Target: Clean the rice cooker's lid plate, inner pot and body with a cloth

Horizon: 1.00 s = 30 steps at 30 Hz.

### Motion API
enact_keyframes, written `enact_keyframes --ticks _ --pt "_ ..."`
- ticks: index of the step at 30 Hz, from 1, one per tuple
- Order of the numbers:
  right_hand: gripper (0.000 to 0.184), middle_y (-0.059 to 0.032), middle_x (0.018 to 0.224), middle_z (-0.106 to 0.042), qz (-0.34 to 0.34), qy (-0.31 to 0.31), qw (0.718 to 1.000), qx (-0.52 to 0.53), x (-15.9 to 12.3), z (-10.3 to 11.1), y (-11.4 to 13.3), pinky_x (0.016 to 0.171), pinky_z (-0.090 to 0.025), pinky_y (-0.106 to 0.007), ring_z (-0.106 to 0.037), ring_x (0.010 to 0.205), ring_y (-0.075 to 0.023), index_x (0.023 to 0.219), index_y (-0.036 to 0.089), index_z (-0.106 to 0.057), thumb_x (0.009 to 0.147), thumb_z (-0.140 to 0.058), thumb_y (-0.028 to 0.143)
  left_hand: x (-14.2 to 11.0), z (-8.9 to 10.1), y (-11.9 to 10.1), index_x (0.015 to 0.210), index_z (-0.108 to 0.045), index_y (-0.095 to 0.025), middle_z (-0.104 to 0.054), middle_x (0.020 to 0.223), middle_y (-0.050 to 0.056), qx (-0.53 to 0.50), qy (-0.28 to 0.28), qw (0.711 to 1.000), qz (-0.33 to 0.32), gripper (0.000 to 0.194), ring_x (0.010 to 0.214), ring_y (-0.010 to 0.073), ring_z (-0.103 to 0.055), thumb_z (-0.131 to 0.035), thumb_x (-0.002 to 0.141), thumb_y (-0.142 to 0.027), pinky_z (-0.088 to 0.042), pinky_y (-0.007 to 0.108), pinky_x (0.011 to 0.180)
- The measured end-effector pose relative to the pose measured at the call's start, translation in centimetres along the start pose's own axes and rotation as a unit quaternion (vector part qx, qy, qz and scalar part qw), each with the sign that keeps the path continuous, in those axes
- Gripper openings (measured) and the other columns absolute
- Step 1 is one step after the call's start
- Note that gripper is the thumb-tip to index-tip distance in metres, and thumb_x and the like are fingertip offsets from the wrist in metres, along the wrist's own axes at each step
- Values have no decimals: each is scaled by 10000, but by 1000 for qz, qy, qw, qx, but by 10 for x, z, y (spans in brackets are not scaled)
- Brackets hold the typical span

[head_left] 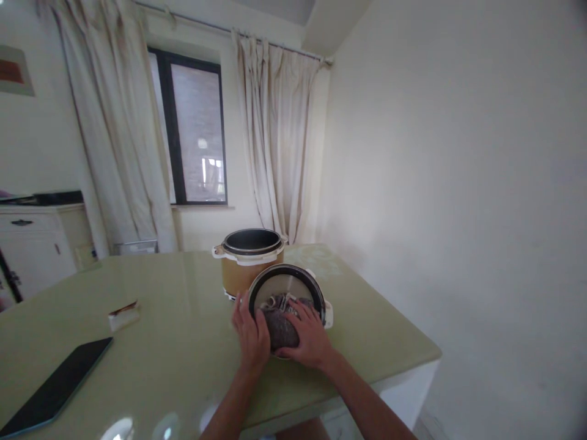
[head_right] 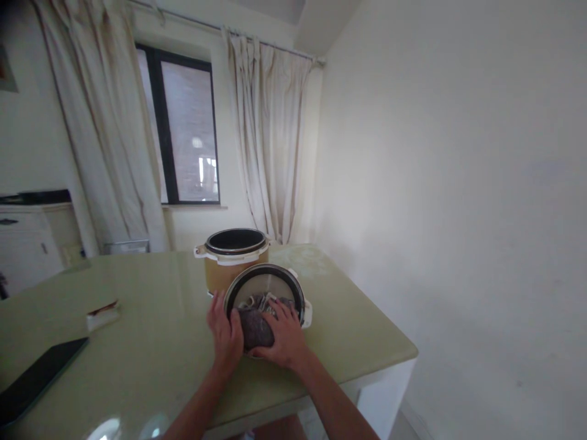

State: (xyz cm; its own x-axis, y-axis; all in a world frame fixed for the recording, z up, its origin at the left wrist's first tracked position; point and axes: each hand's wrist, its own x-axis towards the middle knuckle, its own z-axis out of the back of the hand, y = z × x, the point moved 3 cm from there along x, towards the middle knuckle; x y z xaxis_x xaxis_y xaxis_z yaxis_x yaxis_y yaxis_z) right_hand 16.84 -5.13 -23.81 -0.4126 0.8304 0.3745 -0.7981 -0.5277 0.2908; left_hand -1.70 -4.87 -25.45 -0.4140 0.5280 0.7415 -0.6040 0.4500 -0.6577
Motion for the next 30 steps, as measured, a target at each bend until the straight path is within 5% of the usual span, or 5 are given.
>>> enact_keyframes --ticks 3,6,12,20,30 --pt "895 -123 1589 -493 -9 -11 1000 -16 4 0 7 1237 -218 -553 -406 1453 -372 1359 291 -660 626 -827 777 0 -10 26 1552 -446 -132 -491 1585 198 -77 14 986 145 597 1517 298 -415 -377 1050 -447 -310 509 1275" --pt "856 -113 1521 -541 -7 -18 999 -33 11 -1 12 1199 -252 -546 -438 1398 -359 1371 316 -643 645 -842 724 -1 -17 42 1507 -521 -146 -548 1555 173 -139 53 966 212 637 1482 283 -478 -326 1048 -543 -367 436 1250" --pt "856 -110 1609 -432 37 -33 994 -100 39 0 21 1133 -284 -586 -394 1419 -386 1544 438 -463 776 -829 533 -3 -16 40 1507 -515 -125 -573 1531 181 -128 77 966 209 720 1470 287 -495 -225 1058 -606 -375 425 1245" --pt "505 -93 1623 -417 204 -65 957 -194 90 7 52 1124 -260 -631 -328 1463 -348 1491 454 -511 1027 -517 257 -7 -14 42 1491 -526 -152 -647 1434 189 -115 89 970 197 639 1380 299 -587 -204 1074 -514 -446 508 1191" --pt "321 -148 1346 -619 82 -62 957 -271 113 52 16 1022 -367 -584 -483 1239 -332 1235 278 -683 1036 -453 177 -5 -14 33 1515 -489 -181 -561 1543 148 -120 81 972 182 557 1478 267 -478 -284 1078 -459 -353 474 1266"
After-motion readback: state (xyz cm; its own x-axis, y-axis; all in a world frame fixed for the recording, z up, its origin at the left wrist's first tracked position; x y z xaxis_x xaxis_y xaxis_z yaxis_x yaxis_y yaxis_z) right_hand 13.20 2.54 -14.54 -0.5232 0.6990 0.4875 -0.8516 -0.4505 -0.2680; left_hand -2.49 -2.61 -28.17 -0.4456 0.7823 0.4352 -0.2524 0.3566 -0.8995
